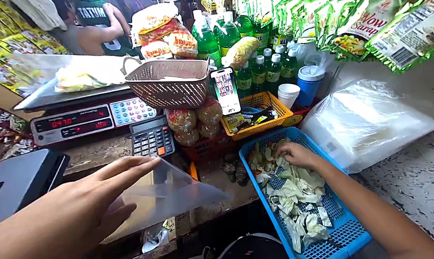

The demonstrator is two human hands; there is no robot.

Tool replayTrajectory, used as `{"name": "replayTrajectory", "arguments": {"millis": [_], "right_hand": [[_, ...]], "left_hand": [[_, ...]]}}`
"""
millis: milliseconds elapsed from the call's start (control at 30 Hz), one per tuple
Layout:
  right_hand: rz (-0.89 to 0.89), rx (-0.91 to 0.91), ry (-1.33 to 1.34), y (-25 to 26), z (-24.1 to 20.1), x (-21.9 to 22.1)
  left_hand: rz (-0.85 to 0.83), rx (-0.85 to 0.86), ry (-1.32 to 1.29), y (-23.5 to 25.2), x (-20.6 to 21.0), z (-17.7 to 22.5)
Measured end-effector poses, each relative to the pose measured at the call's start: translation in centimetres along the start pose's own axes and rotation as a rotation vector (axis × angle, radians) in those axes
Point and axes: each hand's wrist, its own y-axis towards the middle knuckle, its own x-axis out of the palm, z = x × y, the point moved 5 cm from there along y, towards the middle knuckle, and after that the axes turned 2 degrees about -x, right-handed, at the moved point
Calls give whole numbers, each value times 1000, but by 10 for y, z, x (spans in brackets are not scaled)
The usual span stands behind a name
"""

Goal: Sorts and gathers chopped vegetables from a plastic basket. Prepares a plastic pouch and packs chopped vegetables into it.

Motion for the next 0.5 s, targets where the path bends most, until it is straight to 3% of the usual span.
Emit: {"name": "replayTrajectory", "arguments": {"millis": [133,300,500], "right_hand": [[72,-21,-77,43,2,47],[-257,62,-255,38,-29,83],[-334,59,-307,29,-25,85]], "left_hand": [[-9,20,0,14,-6,19],[-30,49,-43,16,-9,27],[-45,29,-52,23,-35,62]]}}
